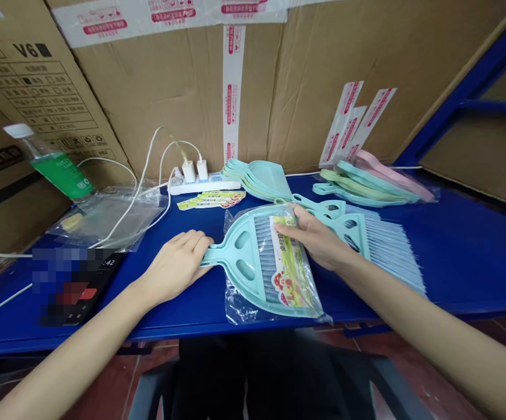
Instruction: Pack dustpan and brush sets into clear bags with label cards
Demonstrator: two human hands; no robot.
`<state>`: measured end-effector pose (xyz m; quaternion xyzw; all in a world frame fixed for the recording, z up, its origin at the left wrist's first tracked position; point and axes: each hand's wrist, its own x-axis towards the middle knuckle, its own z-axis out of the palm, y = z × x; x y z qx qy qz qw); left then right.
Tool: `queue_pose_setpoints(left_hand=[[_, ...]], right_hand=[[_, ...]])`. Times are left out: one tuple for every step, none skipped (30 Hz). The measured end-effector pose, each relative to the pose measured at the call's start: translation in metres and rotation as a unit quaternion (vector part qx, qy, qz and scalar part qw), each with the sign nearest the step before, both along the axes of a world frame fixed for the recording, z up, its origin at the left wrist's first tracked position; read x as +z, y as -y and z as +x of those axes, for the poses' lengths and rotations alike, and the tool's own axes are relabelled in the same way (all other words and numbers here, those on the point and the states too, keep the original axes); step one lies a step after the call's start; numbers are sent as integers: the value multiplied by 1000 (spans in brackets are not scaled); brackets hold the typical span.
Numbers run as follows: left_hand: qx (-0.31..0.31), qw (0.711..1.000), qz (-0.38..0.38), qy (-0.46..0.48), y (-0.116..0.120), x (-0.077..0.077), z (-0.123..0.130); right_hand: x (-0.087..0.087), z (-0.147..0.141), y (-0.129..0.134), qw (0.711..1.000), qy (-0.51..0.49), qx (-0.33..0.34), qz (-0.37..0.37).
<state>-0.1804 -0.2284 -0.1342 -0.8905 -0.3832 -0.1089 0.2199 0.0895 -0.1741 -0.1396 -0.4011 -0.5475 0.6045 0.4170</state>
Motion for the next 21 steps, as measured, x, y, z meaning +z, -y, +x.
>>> queue_pose_setpoints(left_hand=[[-1, 1000, -2, 1, 0, -1, 0], [-3, 1000, -3, 0, 0, -1, -1], [-3, 1000, -5, -1, 0, -1, -1], [-2, 1000, -7, -3, 0, -2, -2], [0, 1000, -10, -4, 1, -2, -2], [3, 1000, -13, -5, 1, -2, -2], [6, 1000, -17, -4, 1, -2, -2], [9, 1000, -21, -2, 1, -2, -2], [12, 1000, -23, 0, 1, -2, -2], [13, 1000, -23, 1, 1, -2, -2], [15, 1000, -24, 2, 1, -2, -1], [19, 999, -27, 3, 1, -1, -1], [26, 999, -34, 3, 1, -1, 0], [35, 998, -42, 4, 1, 0, 1], [44, 998, -51, 5, 0, 0, 1], [51, 997, -58, 6, 0, 1, 2], [55, 997, -59, 6, 0, 1, 2], [57, 997, -56, 6, 0, 2, 2], [59, 997, -51, 5, 0, 2, 2], [63, 997, -46, 4, 1, 3, 2], [68, 997, -41, 4, 1, 3, 2]], right_hand=[[-1, -1, -1, 1000, -3, -10, -1], [-2, -1, -2, 1000, -5, -18, -3], [-3, -1, -3, 1000, -6, -24, -4], [-4, -2, -4, 1000, -7, -27, -6], [-5, -2, -5, 1000, -8, -28, -8], [-6, -2, -6, 999, -8, -29, -9], [-7, -2, -6, 999, -9, -29, -10], [-8, -2, -7, 999, -9, -28, -11], [-8, -2, -7, 1000, -9, -27, -13], [-8, -2, -7, 1000, -9, -25, -14], [-8, -2, -6, 1000, -8, -23, -16], [-7, -1, -6, 1000, -6, -21, -18], [-7, -1, -5, 1000, -5, -19, -21], [-6, -1, -4, 1000, -4, -19, -23], [-5, -1, -3, 1000, -4, -20, -24], [-4, -1, -2, 999, -5, -21, -24], [-3, -1, 0, 999, -8, -24, -25], [-2, -1, 2, 999, -12, -25, -27], [-2, -1, 5, 999, -17, -23, -31], [-1, 0, 7, 999, -23, -14, -39], [-2, 1, 10, 999, -28, -1, -47]])
